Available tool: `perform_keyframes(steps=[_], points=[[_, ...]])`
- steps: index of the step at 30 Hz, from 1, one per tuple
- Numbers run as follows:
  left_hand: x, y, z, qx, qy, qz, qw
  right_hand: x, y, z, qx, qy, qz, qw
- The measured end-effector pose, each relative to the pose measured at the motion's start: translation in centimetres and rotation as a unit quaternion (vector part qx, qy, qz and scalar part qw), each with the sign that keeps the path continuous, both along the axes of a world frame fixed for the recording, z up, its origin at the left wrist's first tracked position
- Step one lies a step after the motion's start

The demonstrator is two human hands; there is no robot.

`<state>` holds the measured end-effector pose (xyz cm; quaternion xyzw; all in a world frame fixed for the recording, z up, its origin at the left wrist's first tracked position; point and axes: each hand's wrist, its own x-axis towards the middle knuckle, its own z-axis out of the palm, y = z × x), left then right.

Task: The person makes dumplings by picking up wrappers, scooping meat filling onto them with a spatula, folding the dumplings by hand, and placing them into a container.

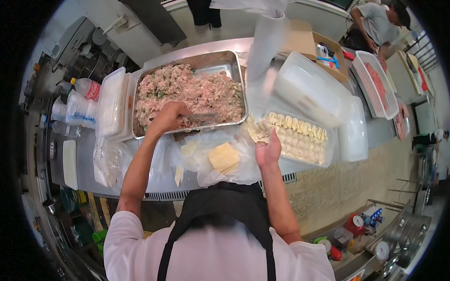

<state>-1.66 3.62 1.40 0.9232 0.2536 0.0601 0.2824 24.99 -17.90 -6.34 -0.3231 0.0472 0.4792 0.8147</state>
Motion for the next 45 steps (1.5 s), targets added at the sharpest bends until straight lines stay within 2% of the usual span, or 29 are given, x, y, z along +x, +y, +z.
perform_keyframes(steps=[2,3,5,6,8,9,11,12,14,16,18,19,20,22,23,24,26,27,28,30,32,34,36,38,41,43,44,45], points=[[0.1,-0.3,-1.4,0.121,0.052,0.074,0.989,-0.5,0.1,0.0,-0.007,0.003,0.008,1.0],[0.5,-0.7,-2.6,0.12,0.051,0.078,0.988,-0.8,0.3,0.3,-0.01,0.006,0.013,1.0],[1.5,-1.5,-4.5,0.124,0.161,0.138,0.969,-1.1,0.6,0.7,-0.012,0.01,0.021,1.0],[1.2,-1.5,-4.5,0.125,0.161,0.138,0.969,-1.2,0.6,0.8,-0.005,0.009,0.029,1.0],[0.8,-1.2,-4.4,0.086,0.138,0.053,0.985,-1.1,0.3,1.1,0.002,0.003,0.03,1.0],[0.5,-0.8,-4.0,0.088,0.135,0.049,0.986,-1.2,0.3,1.2,-0.006,0.002,0.025,1.0],[-0.4,-0.3,-1.8,-0.033,-0.056,0.007,0.998,-1.4,0.3,1.3,-0.011,0.0,0.016,1.0],[-0.4,-0.7,-0.6,-0.032,-0.058,0.004,0.998,-1.5,0.3,1.2,-0.004,0.011,0.022,1.0],[-0.6,-2.0,1.7,-0.278,-0.067,0.14,0.948,-1.8,0.8,0.7,0.003,0.023,0.023,0.999],[-0.5,-3.3,2.2,-0.281,-0.059,0.119,0.951,-2.3,1.2,0.4,0.029,0.039,0.055,0.997],[-0.1,-5.2,1.4,-0.284,-0.16,0.104,0.94,-3.3,1.7,1.2,0.027,0.068,0.061,0.995],[0.4,-6.2,1.2,-0.224,-0.169,0.088,0.956,-3.7,2.1,1.9,0.031,0.096,0.075,0.992],[1.0,-7.1,0.1,-0.225,-0.167,0.085,0.956,-4.1,2.3,2.5,0.032,0.097,0.072,0.992],[2.3,-9.1,-2.1,-0.114,-0.18,0.059,0.975,-4.4,2.8,3.2,0.054,0.12,0.085,0.988],[2.1,-10.4,-2.4,-0.092,-0.154,0.08,0.981,-4.2,2.9,2.9,0.055,0.119,0.085,0.988],[1.7,-10.6,-1.8,-0.092,-0.154,0.076,0.981,-3.8,3.0,2.2,0.029,0.114,0.055,0.991],[0.6,-11.1,0.4,-0.051,-0.062,0.107,0.991,-3.4,2.4,1.5,-0.002,0.113,0.015,0.994],[0.7,-11.9,1.8,-0.04,-0.103,0.129,0.986,-3.3,2.1,1.6,0.0,0.1,0.003,0.995],[1.4,-12.1,1.7,-0.04,-0.104,0.129,0.985,-3.1,2.2,1.8,0.006,0.085,-0.004,0.996],[2.7,-12.8,1.6,-0.063,-0.229,0.118,0.964,-3.5,2.4,2.5,0.0,0.084,0.009,0.996],[2.9,-12.9,-0.3,-0.027,-0.202,0.102,0.974,-3.8,2.7,2.7,-0.002,0.082,0.022,0.996],[2.7,-12.5,0.3,-0.012,-0.091,0.073,0.993,-3.3,2.9,2.5,0.001,0.122,-0.003,0.992],[2.1,-13.4,1.7,-0.037,-0.106,0.087,0.99,-2.7,2.0,2.1,0.015,0.092,-0.005,0.996],[2.9,-14.2,2.8,-0.064,-0.201,0.118,0.97,-2.8,1.6,2.2,0.03,0.06,0.008,0.998],[4.2,-13.4,-1.9,-0.044,-0.171,0.093,0.98,-3.0,1.8,3.7,0.041,0.063,0.031,0.997],[3.8,-13.0,-0.8,-0.066,-0.163,0.106,0.979,-2.6,1.0,4.1,0.107,0.0,0.112,0.988],[3.4,-12.9,-0.2,-0.095,-0.15,0.119,0.977,-2.5,0.2,4.3,0.106,0.0,0.106,0.989],[3.0,-12.8,0.5,-0.116,-0.169,0.121,0.971,-2.6,-0.5,4.4,0.11,-0.071,0.128,0.983]])
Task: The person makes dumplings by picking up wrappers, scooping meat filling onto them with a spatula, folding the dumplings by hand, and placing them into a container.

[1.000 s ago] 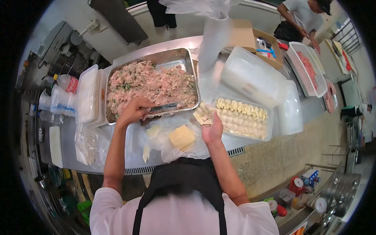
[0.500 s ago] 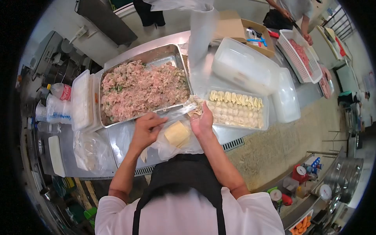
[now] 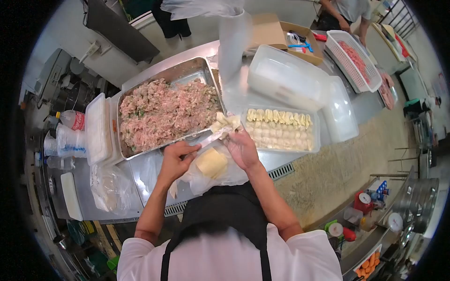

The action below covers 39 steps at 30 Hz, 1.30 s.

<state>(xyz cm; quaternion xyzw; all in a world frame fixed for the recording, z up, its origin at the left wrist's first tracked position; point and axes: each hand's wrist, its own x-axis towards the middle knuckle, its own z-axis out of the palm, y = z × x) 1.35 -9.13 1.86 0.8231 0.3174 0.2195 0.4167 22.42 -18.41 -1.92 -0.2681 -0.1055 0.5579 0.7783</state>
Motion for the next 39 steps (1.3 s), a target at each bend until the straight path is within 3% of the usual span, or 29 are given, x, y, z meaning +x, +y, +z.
perform_keyframes(steps=[1,2,4,5,7,10,11,14,17,19,21,22,24,25,27,28,30,34,36,39], points=[[-0.1,-0.2,0.6,-0.001,0.001,-0.001,1.0,-0.1,-0.5,0.0,0.013,-0.071,0.017,0.997],[-0.2,-0.4,1.3,-0.033,-0.02,0.014,0.999,-0.2,-0.7,-0.5,0.013,-0.07,0.017,0.997],[-0.3,-0.5,2.4,-0.064,-0.041,0.026,0.997,-0.3,-0.8,-1.0,-0.084,-0.295,-0.013,0.952],[-0.3,-0.7,2.7,-0.064,-0.01,0.008,0.998,-0.2,-1.1,-1.2,-0.086,-0.295,-0.015,0.952],[-0.5,-1.0,3.1,-0.068,0.021,-0.016,0.997,-0.4,-1.1,0.3,-0.127,-0.568,-0.042,0.812],[-1.1,-0.6,4.5,-0.015,0.11,-0.07,0.991,0.8,-0.9,-1.6,-0.108,-0.65,-0.071,0.749],[-1.7,-0.2,4.7,-0.022,0.069,-0.046,0.996,1.5,-1.0,-2.2,-0.078,-0.684,-0.069,0.722],[-3.5,0.6,5.2,-0.037,-0.046,0.047,0.997,4.3,-2.0,-1.9,-0.158,-0.676,-0.124,0.709],[-4.5,1.2,5.9,-0.073,-0.013,0.07,0.995,10.0,-4.2,-3.9,-0.265,-0.642,-0.197,0.692],[-4.9,1.1,4.7,-0.101,-0.029,0.075,0.992,13.1,-5.8,-1.9,-0.378,-0.57,-0.17,0.71],[-5.3,1.4,3.5,-0.061,-0.016,0.053,0.997,16.8,-6.9,-3.2,-0.397,-0.594,-0.23,0.661],[-5.2,1.2,3.4,-0.063,-0.016,0.052,0.996,18.5,-7.4,-3.5,-0.398,-0.595,-0.229,0.659],[-4.7,0.9,3.4,-0.093,-0.01,0.058,0.994,21.7,-8.6,-3.7,-0.474,-0.633,-0.17,0.589],[-4.5,0.7,3.4,-0.095,-0.011,0.061,0.994,23.0,-9.5,-4.1,-0.473,-0.634,-0.168,0.588],[-4.0,0.5,3.5,-0.104,0.012,0.053,0.993,25.2,-10.6,-5.0,-0.484,-0.671,-0.187,0.53],[-3.4,0.4,3.6,-0.103,0.012,0.059,0.993,25.7,-10.8,-4.8,-0.48,-0.673,-0.184,0.532],[-1.4,-0.1,3.7,-0.012,0.07,0.015,0.997,26.0,-11.3,-4.5,-0.446,-0.71,-0.212,0.502],[4.6,-1.0,-0.2,0.055,0.071,-0.059,0.994,24.6,-10.7,-3.0,-0.47,-0.679,-0.185,0.533],[8.2,-1.5,-2.7,0.092,0.058,-0.068,0.992,24.7,-10.7,-4.2,-0.415,-0.695,-0.239,0.536],[12.8,-1.7,-4.6,0.091,0.049,-0.061,0.993,24.2,-11.0,-4.1,-0.422,-0.667,-0.24,0.566]])
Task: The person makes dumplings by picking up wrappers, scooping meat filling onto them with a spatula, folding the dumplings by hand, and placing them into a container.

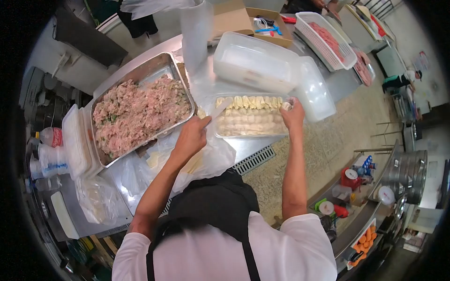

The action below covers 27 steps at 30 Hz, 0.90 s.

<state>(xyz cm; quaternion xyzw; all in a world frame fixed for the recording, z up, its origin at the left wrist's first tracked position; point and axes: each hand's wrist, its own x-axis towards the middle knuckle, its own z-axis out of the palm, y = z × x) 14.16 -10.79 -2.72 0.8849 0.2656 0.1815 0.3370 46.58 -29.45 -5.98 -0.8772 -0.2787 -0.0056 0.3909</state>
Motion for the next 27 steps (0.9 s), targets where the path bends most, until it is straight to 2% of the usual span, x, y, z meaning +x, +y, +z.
perform_keyframes(steps=[2,7,10,12,18,24,27], points=[[1.1,0.5,-1.2,0.007,0.015,-0.01,1.0,0.0,-0.7,0.1,-0.011,-0.008,-0.009,1.0],[2.4,-0.7,1.5,-0.001,0.022,-0.033,0.999,0.3,-2.9,-0.5,-0.034,-0.006,-0.056,0.998],[4.7,-0.8,1.2,0.002,-0.002,-0.056,0.998,0.5,-3.1,-0.4,0.013,-0.004,-0.052,0.999],[6.0,-0.7,0.0,0.008,0.051,-0.071,0.996,0.6,-3.1,-0.2,0.019,0.004,-0.052,0.998],[7.5,-1.8,1.7,-0.004,-0.016,-0.09,0.996,0.9,-3.8,0.0,0.038,0.028,-0.058,0.997],[10.1,-2.2,-0.3,-0.014,0.036,-0.102,0.994,1.2,-3.6,0.2,0.039,0.009,-0.054,0.998],[10.7,-2.9,0.5,-0.005,0.003,-0.113,0.994,1.1,-3.8,0.8,0.037,0.027,-0.058,0.997]])
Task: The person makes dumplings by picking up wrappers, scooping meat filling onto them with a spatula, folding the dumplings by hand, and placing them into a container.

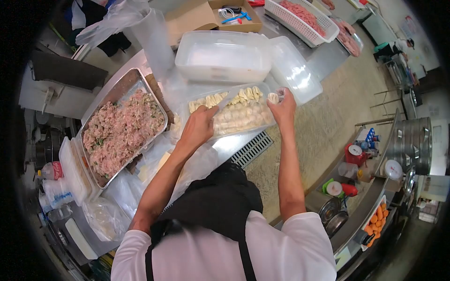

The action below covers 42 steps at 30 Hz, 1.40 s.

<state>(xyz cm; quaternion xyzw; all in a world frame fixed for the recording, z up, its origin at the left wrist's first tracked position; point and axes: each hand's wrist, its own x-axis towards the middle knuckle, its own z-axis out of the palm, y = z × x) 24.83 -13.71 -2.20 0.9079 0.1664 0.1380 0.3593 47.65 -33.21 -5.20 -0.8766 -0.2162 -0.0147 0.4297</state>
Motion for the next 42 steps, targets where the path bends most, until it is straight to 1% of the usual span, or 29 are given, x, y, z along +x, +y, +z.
perform_keyframes(steps=[5,8,11,13,16,19,21,22,24,28,30,34,37,39,40,42], points=[[2.8,-1.1,0.2,0.004,-0.006,-0.023,1.0,0.7,0.3,-0.6,0.009,-0.019,0.014,1.0],[3.4,-0.9,-1.4,0.013,0.011,-0.038,0.999,0.9,0.3,-0.6,-0.001,-0.022,0.009,1.0],[3.5,-0.9,-1.6,0.023,0.025,-0.036,0.999,0.9,0.1,-0.4,-0.005,-0.036,0.011,0.999],[3.4,-1.0,-1.2,0.025,0.026,-0.033,0.999,0.6,0.0,-0.1,-0.006,-0.047,0.016,0.999],[3.8,-1.2,0.0,0.021,0.015,-0.036,0.999,0.3,0.2,0.3,-0.01,-0.026,0.011,1.0],[5.3,-1.9,0.9,0.028,0.031,-0.041,0.998,0.3,0.6,0.4,-0.012,-0.032,0.016,0.999],[7.0,-2.0,1.4,0.073,0.031,-0.071,0.994,0.4,1.0,0.4,-0.024,-0.073,0.022,0.997],[7.9,-2.1,1.5,0.072,0.029,-0.067,0.995,0.6,1.2,0.4,-0.024,-0.075,0.026,0.997],[9.6,-2.1,1.9,0.144,-0.011,-0.09,0.985,1.1,1.8,0.3,-0.027,-0.109,0.03,0.993],[11.1,-2.4,2.6,0.142,-0.003,-0.113,0.983,2.1,2.7,-0.3,-0.071,-0.114,0.018,0.991],[11.2,-2.3,2.7,0.149,0.02,-0.114,0.982,2.4,3.3,-0.6,-0.089,-0.119,0.033,0.988],[10.8,-2.2,2.2,0.148,0.027,-0.104,0.983,2.2,4.5,-1.1,-0.095,-0.107,0.042,0.989],[10.3,-2.0,2.5,0.149,-0.005,-0.086,0.985,1.3,5.1,-0.7,-0.079,-0.096,0.051,0.991],[9.6,-1.7,3.3,0.13,0.031,-0.099,0.986,0.9,5.4,0.0,-0.188,-0.065,0.033,0.979],[9.0,-1.6,4.0,0.13,0.031,-0.096,0.986,1.1,5.3,-0.3,-0.188,-0.067,0.035,0.979],[7.1,-1.3,5.2,0.129,0.051,-0.077,0.987,1.5,4.8,-1.2,-0.198,-0.172,0.028,0.965]])
